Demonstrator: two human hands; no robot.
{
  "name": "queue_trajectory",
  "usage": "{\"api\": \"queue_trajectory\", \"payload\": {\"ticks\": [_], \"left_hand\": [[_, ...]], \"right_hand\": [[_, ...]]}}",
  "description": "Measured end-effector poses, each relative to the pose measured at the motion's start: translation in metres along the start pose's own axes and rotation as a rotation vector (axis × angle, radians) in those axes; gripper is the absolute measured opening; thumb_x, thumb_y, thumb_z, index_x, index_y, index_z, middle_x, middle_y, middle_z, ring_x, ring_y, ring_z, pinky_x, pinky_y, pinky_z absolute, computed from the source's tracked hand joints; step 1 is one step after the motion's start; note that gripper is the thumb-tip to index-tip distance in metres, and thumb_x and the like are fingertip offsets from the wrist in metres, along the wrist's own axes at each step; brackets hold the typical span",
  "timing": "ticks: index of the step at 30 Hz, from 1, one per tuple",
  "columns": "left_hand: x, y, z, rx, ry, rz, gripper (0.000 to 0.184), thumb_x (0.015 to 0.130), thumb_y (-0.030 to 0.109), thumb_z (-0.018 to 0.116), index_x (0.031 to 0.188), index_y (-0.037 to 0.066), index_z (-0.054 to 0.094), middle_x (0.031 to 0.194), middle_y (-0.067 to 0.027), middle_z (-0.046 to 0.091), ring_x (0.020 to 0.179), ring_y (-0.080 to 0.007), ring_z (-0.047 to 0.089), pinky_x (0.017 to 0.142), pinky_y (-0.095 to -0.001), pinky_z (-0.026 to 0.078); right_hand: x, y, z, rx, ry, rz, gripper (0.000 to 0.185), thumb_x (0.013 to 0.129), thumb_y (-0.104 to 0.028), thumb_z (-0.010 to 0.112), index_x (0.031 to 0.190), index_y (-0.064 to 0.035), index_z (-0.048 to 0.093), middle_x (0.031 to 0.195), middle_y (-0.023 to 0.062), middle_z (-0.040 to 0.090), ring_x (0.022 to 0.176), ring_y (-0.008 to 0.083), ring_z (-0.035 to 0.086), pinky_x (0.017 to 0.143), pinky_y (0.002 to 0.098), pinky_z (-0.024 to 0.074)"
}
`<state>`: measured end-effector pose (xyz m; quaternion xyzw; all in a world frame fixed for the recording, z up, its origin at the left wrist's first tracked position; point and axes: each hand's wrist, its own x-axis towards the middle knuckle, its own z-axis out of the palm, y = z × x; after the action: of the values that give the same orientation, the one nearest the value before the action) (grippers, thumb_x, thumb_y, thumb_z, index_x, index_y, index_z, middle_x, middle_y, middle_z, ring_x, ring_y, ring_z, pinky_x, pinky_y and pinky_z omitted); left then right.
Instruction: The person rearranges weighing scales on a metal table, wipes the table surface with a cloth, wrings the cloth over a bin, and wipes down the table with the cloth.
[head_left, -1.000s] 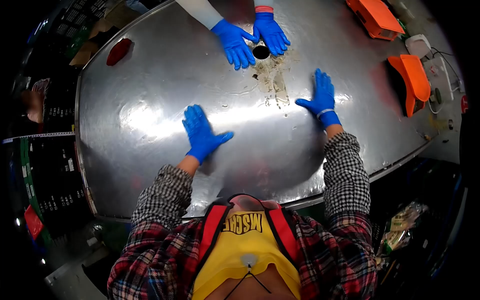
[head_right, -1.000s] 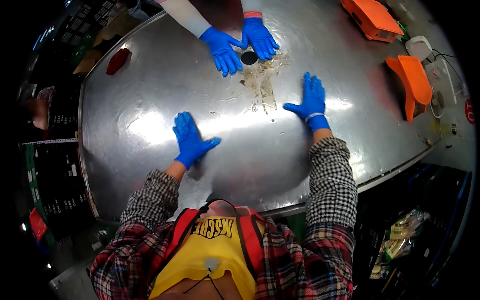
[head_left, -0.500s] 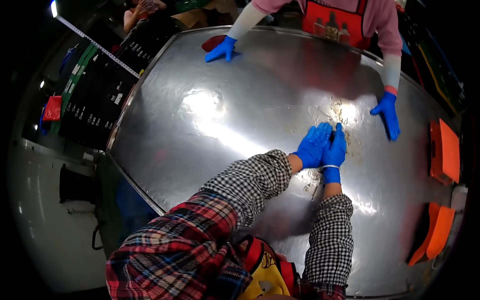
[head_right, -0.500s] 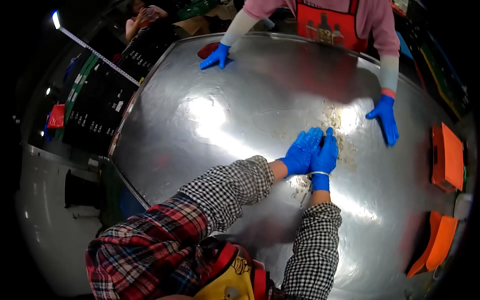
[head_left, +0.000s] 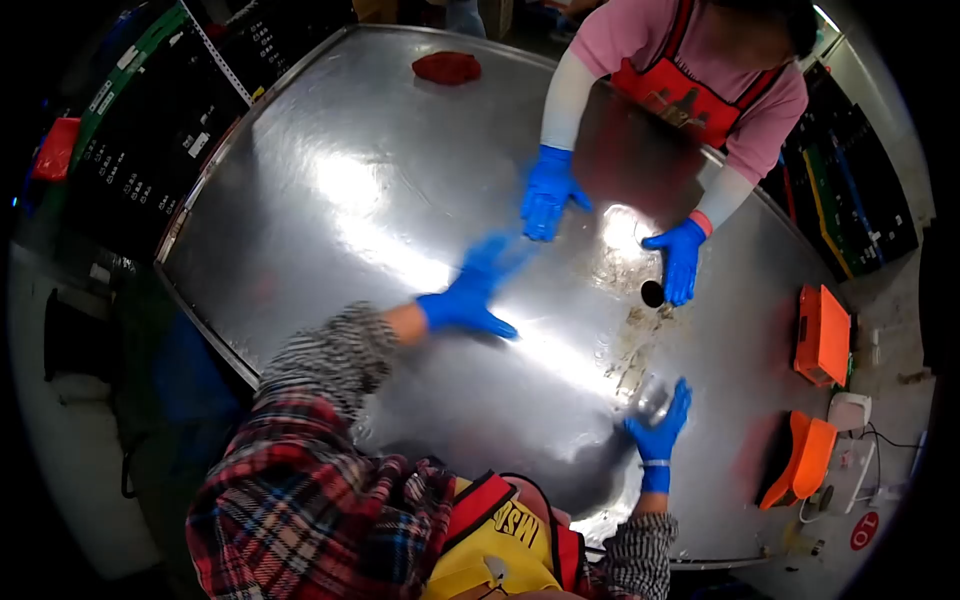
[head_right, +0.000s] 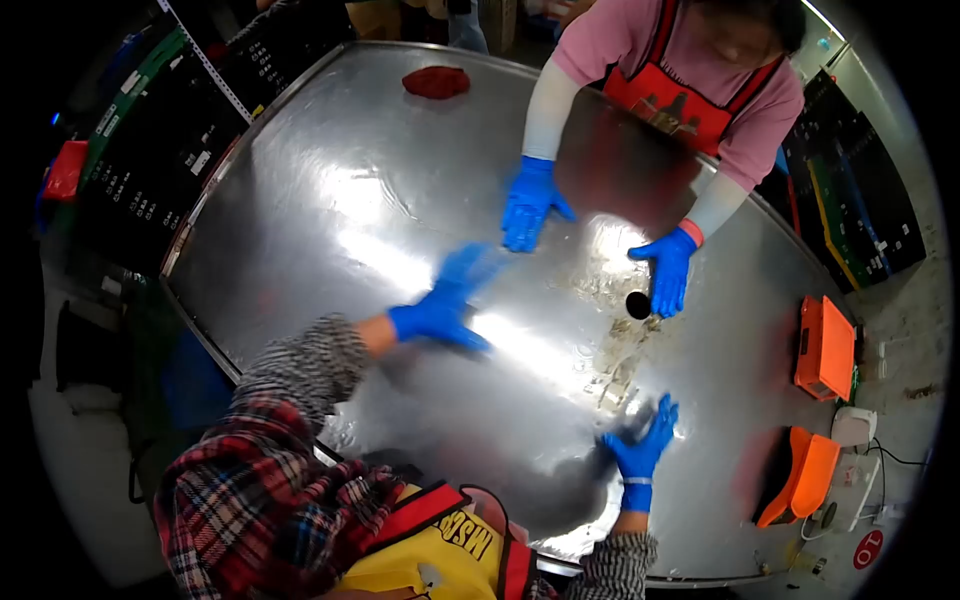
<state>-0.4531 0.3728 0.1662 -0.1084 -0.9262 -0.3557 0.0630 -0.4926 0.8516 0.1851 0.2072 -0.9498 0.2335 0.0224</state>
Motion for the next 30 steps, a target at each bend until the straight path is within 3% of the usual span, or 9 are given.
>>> {"api": "queue_trajectory", "payload": {"ticks": [4, 6, 7, 9, 14, 19, 25, 29, 30], "left_hand": [[-0.168, -0.139, -0.146, 0.510, 0.025, -0.524, 0.131, 0.060, 0.074, 0.074, 0.156, 0.011, 0.011, 0.158, -0.0263, 0.009, 0.146, -0.0441, 0.005, 0.116, -0.0563, 0.008], [-0.235, -0.210, -0.187, 0.598, 0.045, -0.786, 0.131, 0.062, 0.073, 0.074, 0.155, 0.006, 0.009, 0.158, -0.0271, 0.012, 0.146, -0.0440, 0.011, 0.117, -0.0525, 0.012], [-0.245, -0.231, -0.195, 0.616, 0.021, -0.869, 0.131, 0.063, 0.072, 0.073, 0.155, 0.004, 0.008, 0.158, -0.0275, 0.013, 0.145, -0.0440, 0.014, 0.118, -0.0507, 0.014], [-0.189, -0.192, -0.195, 0.705, -0.134, -1.065, 0.130, 0.065, 0.070, 0.073, 0.155, 0.005, 0.007, 0.158, -0.0283, 0.013, 0.146, -0.0441, 0.014, 0.117, -0.0527, 0.015], [-0.125, -0.224, -0.154, 0.677, -0.020, -0.493, 0.130, 0.065, 0.071, 0.073, 0.154, 0.001, 0.009, 0.157, -0.0294, 0.012, 0.146, -0.0439, 0.012, 0.117, -0.0530, 0.013], [0.005, -0.147, -0.084, 0.462, -0.099, -0.055, 0.127, 0.067, 0.071, 0.071, 0.153, -0.002, 0.012, 0.158, -0.0277, 0.012, 0.147, -0.0424, 0.009, 0.120, -0.0496, 0.009], [0.126, -0.017, 0.074, 0.284, -0.047, 0.230, 0.114, 0.077, 0.066, 0.066, 0.152, -0.003, 0.016, 0.158, -0.0253, 0.015, 0.148, -0.0397, 0.011, 0.120, -0.0463, 0.010], [0.182, 0.041, 0.136, 0.288, -0.053, 0.157, 0.098, 0.084, 0.050, 0.064, 0.151, -0.004, 0.019, 0.156, -0.0257, 0.020, 0.146, -0.0394, 0.018, 0.119, -0.0478, 0.015], [0.201, 0.048, 0.150, 0.310, -0.111, 0.252, 0.092, 0.084, 0.040, 0.065, 0.151, -0.003, 0.019, 0.156, -0.0258, 0.022, 0.145, -0.0402, 0.022, 0.118, -0.0481, 0.018]], "right_hand": [[-0.154, 0.001, -0.014, -0.394, -0.370, 0.521, 0.152, 0.040, -0.069, 0.085, 0.157, -0.0142, 0.005, 0.158, 0.0310, 0.009, 0.145, 0.0509, 0.009, 0.113, 0.0636, 0.0146], [-0.156, -0.015, 0.002, -0.538, -0.396, 0.640, 0.148, 0.044, -0.061, 0.088, 0.157, -0.0173, 0.002, 0.158, 0.0304, 0.005, 0.144, 0.0516, 0.009, 0.110, 0.0668, 0.0155], [-0.141, -0.026, 0.006, -0.515, -0.395, 0.755, 0.154, 0.039, -0.069, 0.084, 0.157, -0.0179, -0.001, 0.159, 0.0291, 0.000, 0.145, 0.0512, 0.003, 0.109, 0.0708, 0.0106], [-0.131, -0.014, 0.019, -0.435, -0.234, 0.609, 0.149, 0.044, -0.072, 0.081, 0.157, -0.0177, 0.002, 0.159, 0.0293, 0.001, 0.146, 0.0488, 0.003, 0.111, 0.0687, 0.0067], [-0.050, -0.026, 0.040, -0.424, -0.101, 0.545, 0.137, 0.054, -0.077, 0.073, 0.157, -0.0143, 0.008, 0.160, 0.0252, 0.010, 0.149, 0.0405, 0.008, 0.116, 0.0586, 0.0066], [0.063, -0.042, 0.060, -0.313, 0.043, 0.272, 0.127, 0.062, -0.075, 0.071, 0.152, -0.0011, 0.021, 0.155, 0.0234, 0.026, 0.146, 0.0369, 0.020, 0.118, 0.0508, 0.0147], [0.177, -0.043, 0.088, -0.175, 0.083, 0.174, 0.105, 0.075, -0.063, 0.068, 0.152, -0.0065, 0.026, 0.154, 0.0209, 0.029, 0.144, 0.0362, 0.025, 0.118, 0.0448, 0.0219], [0.199, -0.041, 0.100, -0.072, 0.126, 0.064, 0.078, 0.087, -0.048, 0.064, 0.151, -0.0158, 0.033, 0.152, 0.0179, 0.036, 0.141, 0.0344, 0.032, 0.116, 0.0453, 0.0255], [0.205, -0.035, 0.104, 0.055, 0.182, 0.036, 0.064, 0.091, -0.035, 0.060, 0.149, -0.0239, 0.037, 0.147, 0.0167, 0.044, 0.137, 0.0331, 0.040, 0.116, 0.0448, 0.0269]]}}
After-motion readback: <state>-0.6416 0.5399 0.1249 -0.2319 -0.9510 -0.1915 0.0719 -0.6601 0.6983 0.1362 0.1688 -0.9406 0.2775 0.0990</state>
